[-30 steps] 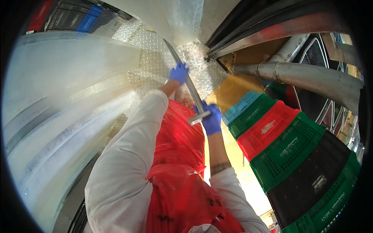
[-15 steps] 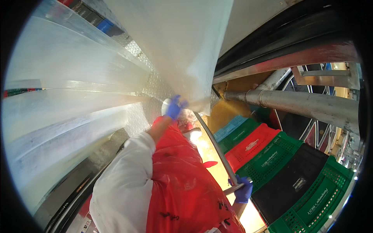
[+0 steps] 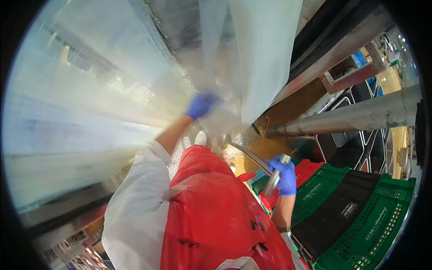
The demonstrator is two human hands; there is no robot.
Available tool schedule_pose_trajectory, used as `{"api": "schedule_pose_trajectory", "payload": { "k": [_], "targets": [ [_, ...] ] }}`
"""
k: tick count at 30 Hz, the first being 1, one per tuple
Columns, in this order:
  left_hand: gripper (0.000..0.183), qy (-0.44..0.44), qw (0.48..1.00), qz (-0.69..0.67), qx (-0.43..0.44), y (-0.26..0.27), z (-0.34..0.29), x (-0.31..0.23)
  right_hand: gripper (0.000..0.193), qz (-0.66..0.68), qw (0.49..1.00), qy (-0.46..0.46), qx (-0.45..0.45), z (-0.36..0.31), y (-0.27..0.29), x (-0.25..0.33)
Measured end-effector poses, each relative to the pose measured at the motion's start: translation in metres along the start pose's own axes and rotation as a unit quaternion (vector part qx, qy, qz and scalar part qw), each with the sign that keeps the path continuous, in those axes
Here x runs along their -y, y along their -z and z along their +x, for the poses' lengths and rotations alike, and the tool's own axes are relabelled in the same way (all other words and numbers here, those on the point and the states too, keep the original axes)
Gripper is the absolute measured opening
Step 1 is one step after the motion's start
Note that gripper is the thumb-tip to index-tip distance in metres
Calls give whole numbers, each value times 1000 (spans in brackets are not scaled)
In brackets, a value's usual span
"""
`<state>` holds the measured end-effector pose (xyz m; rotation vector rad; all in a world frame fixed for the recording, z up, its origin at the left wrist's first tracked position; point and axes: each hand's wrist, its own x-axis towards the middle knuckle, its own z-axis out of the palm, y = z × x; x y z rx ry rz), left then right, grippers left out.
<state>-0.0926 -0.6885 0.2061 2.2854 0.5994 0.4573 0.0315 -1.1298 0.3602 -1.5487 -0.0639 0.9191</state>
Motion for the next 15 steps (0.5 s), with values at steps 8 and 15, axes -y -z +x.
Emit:
{"api": "schedule_pose_trajectory", "payload": {
  "k": [8, 15],
  "targets": [
    [28, -55, 924, 234, -298, 76, -63, 3, 29, -7, 994, 8, 112, 12, -73, -9],
    [31, 300, 914, 92, -256, 164, -78, -9, 28, -11, 995, 17, 101, -8, -81, -14]
  ]
}}
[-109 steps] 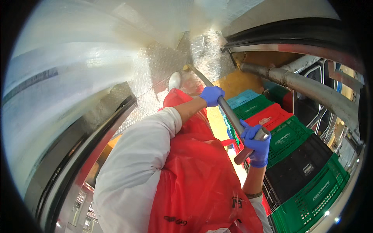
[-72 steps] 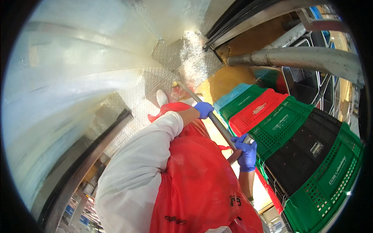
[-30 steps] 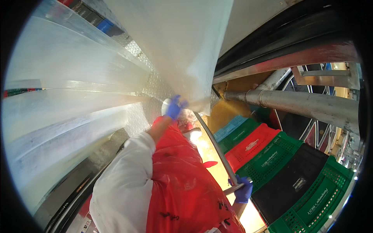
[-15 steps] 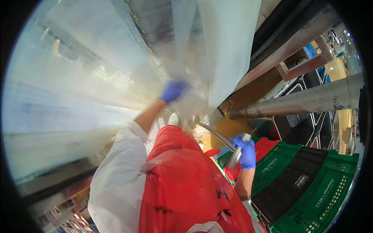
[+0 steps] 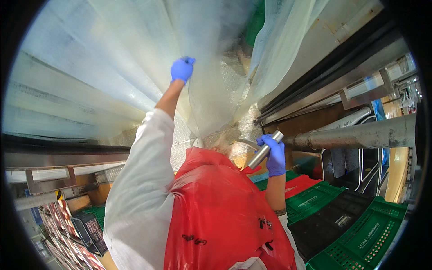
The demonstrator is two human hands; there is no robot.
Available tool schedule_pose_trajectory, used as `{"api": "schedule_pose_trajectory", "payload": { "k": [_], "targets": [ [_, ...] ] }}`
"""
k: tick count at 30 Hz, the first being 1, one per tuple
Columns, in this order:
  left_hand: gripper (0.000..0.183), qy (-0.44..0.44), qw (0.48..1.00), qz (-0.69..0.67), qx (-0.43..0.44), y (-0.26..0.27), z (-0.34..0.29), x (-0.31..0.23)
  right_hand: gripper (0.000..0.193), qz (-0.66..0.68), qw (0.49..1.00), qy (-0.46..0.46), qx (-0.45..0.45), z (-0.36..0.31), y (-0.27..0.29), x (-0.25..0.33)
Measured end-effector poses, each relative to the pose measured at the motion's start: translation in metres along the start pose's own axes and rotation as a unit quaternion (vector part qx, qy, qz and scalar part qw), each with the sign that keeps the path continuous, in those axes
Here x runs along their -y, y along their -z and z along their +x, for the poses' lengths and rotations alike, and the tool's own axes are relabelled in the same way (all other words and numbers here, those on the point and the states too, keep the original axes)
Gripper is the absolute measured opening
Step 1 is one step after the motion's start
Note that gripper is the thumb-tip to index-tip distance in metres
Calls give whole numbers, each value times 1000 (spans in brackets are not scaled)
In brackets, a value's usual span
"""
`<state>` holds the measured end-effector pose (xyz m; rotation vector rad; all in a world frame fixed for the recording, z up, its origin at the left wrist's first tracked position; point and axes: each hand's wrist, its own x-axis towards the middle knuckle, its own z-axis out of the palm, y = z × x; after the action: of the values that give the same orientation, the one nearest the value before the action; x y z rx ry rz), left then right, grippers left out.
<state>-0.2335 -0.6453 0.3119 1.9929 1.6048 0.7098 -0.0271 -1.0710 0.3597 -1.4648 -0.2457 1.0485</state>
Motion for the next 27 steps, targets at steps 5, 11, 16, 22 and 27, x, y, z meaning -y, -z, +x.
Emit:
{"api": "schedule_pose_trajectory", "payload": {
  "k": [5, 11, 16, 22, 27],
  "targets": [
    [23, -135, 982, -134, -18, -73, -57, -19, 29, 0, 1000, -18, -21, 10, -15, 3],
    [50, -130, 955, -207, 166, -55, -176, -6, 29, -15, 1000, -6, 5, 15, -36, 3],
    [85, 37, 957, -35, -285, 72, -78, 164, 30, 3, 999, -6, -46, 3, -31, 1],
    [29, -207, 975, 40, -73, -12, -4, 105, 34, -12, 1000, -14, 6, 28, -53, 5],
    [44, -312, 925, -171, 133, -54, -121, -50, 33, -44, 999, -16, 8, 52, -68, -2]
  ]
}}
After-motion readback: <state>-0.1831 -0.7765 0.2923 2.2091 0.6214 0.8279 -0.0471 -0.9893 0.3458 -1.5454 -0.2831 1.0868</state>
